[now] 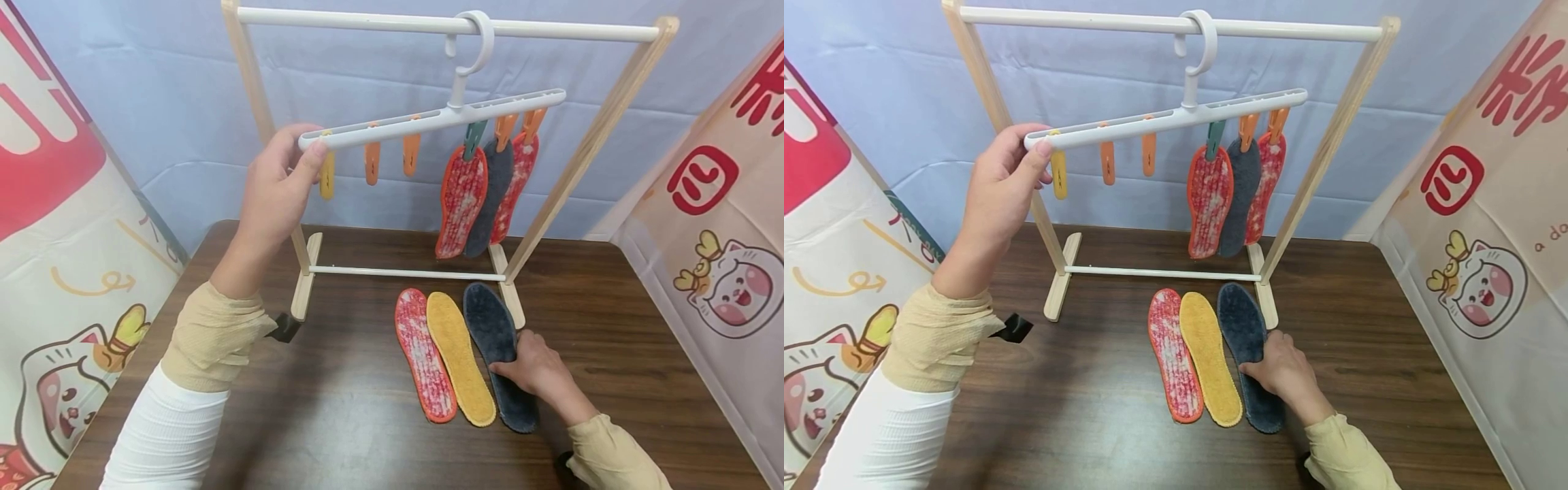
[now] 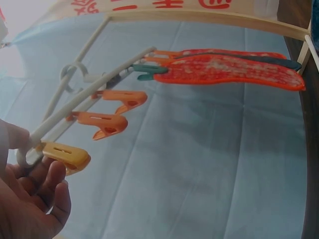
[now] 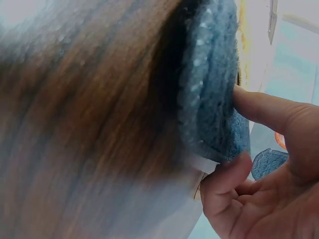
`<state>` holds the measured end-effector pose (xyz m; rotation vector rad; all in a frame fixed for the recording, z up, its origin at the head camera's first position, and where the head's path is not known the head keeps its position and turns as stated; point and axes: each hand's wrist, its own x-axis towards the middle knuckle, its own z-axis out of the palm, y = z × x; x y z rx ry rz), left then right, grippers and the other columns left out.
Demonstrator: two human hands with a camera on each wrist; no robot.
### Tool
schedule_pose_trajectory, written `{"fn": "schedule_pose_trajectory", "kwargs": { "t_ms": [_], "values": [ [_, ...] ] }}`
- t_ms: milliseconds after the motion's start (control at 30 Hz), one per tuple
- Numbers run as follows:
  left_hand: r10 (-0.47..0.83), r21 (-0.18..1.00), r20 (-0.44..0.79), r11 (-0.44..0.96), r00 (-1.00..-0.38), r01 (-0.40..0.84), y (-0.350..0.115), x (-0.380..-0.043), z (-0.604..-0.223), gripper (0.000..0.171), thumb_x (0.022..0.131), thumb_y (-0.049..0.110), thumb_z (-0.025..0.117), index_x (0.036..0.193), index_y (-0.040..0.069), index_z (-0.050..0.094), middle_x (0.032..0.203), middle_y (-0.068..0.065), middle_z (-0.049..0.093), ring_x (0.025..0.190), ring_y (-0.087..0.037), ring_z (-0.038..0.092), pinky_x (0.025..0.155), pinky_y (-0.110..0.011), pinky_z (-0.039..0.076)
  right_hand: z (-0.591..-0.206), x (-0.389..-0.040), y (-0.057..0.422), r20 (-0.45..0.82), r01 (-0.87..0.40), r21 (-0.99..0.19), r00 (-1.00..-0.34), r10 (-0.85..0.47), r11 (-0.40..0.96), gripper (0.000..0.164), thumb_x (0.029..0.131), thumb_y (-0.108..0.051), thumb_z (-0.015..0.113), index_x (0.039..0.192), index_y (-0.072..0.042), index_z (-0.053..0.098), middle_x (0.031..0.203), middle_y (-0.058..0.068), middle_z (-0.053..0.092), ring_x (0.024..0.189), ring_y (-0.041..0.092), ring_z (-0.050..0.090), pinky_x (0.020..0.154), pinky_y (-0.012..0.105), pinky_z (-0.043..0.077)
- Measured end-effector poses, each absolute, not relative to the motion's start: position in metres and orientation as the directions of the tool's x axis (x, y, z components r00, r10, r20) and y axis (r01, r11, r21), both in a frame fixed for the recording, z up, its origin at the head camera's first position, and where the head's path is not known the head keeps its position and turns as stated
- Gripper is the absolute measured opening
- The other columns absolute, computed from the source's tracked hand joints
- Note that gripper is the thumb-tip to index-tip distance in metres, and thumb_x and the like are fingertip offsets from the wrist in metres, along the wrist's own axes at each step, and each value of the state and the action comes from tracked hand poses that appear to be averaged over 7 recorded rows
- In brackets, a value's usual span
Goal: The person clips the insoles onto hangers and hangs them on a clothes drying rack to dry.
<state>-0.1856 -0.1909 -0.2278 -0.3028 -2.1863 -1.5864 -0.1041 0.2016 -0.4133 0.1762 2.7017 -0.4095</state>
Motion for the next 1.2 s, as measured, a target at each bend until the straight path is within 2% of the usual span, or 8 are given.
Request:
{"fn": "schedule_pose_trajectory", "kwargs": {
  "t_ms": [167, 333, 500, 667, 800, 1033, 1200],
  "values": [
    [-0.069, 0.859, 0.439, 0.326, -0.896, 0.396, -0.189, -0.186, -0.227, 0.035, 0.103, 0.033, 0.060, 0.128, 0.010, 0.063, 0.087, -0.003, 0.060, 0.085, -0.022, 0.061, 0.076, -0.028, 0.045, -0.412, -0.103, 0.204, -0.427, 0.191, -0.264, -0.902, 0.063, 0.945, 0.089, 0.086, -0.046, 0.078, 0.132, 0.019, 0.037, 0.119, 0.035, 0.054, 0.098, 0.047, 0.061, 0.077, 0.052, 0.052],
    [-0.052, 0.851, 0.449, 0.327, -0.892, 0.410, -0.190, -0.187, -0.228, 0.035, 0.102, 0.033, 0.061, 0.128, 0.010, 0.063, 0.088, 0.000, 0.059, 0.084, -0.017, 0.055, 0.074, -0.029, 0.042, -0.411, -0.101, 0.204, -0.453, 0.215, -0.264, -0.888, 0.076, 0.940, 0.094, 0.088, -0.047, 0.076, 0.137, 0.019, 0.030, 0.123, 0.040, 0.054, 0.096, 0.048, 0.063, 0.074, 0.050, 0.053],
    [-0.039, 0.843, 0.451, 0.347, -0.892, 0.411, -0.192, -0.188, -0.228, 0.036, 0.101, 0.034, 0.063, 0.129, 0.012, 0.064, 0.090, 0.003, 0.058, 0.083, -0.014, 0.052, 0.071, -0.027, 0.042, -0.410, -0.100, 0.204, -0.447, 0.214, -0.266, -0.891, 0.076, 0.940, 0.095, 0.087, -0.048, 0.077, 0.136, 0.019, 0.029, 0.119, 0.039, 0.056, 0.094, 0.047, 0.063, 0.073, 0.050, 0.052],
    [-0.025, 0.835, 0.466, 0.343, -0.885, 0.430, -0.193, -0.190, -0.229, 0.035, 0.099, 0.030, 0.067, 0.128, 0.010, 0.064, 0.104, 0.006, 0.058, 0.091, -0.011, 0.054, 0.070, -0.025, 0.045, -0.411, -0.098, 0.204, -0.440, 0.212, -0.266, -0.895, 0.077, 0.940, 0.094, 0.087, -0.047, 0.077, 0.135, 0.019, 0.030, 0.117, 0.039, 0.057, 0.095, 0.048, 0.063, 0.074, 0.051, 0.052],
    [-0.021, 0.832, 0.469, 0.345, -0.883, 0.434, -0.193, -0.193, -0.231, 0.033, 0.098, 0.024, 0.069, 0.127, 0.010, 0.063, 0.112, 0.002, 0.061, 0.099, -0.009, 0.057, 0.077, -0.023, 0.048, -0.412, -0.100, 0.204, -0.432, 0.211, -0.267, -0.899, 0.079, 0.940, 0.094, 0.087, -0.047, 0.077, 0.135, 0.019, 0.030, 0.115, 0.037, 0.058, 0.094, 0.046, 0.064, 0.073, 0.050, 0.052],
    [-0.022, 0.825, 0.447, 0.395, -0.894, 0.403, -0.196, -0.198, -0.232, 0.029, 0.099, 0.024, 0.068, 0.125, 0.011, 0.065, 0.105, -0.008, 0.069, 0.087, -0.010, 0.062, 0.080, -0.024, 0.050, -0.414, -0.100, 0.200, -0.421, 0.213, -0.272, -0.903, 0.083, 0.939, 0.093, 0.087, -0.046, 0.077, 0.135, 0.019, 0.031, 0.116, 0.037, 0.058, 0.094, 0.047, 0.064, 0.074, 0.050, 0.052],
    [-0.011, 0.822, 0.437, 0.411, -0.899, 0.395, -0.200, -0.200, -0.233, 0.026, 0.098, 0.025, 0.068, 0.121, 0.012, 0.066, 0.092, -0.007, 0.066, 0.082, -0.013, 0.060, 0.082, -0.025, 0.048, -0.414, -0.097, 0.196, -0.422, 0.223, -0.269, -0.902, 0.094, 0.937, 0.093, 0.087, -0.046, 0.077, 0.135, 0.019, 0.031, 0.118, 0.038, 0.057, 0.097, 0.049, 0.063, 0.075, 0.052, 0.052]
  ]
}}
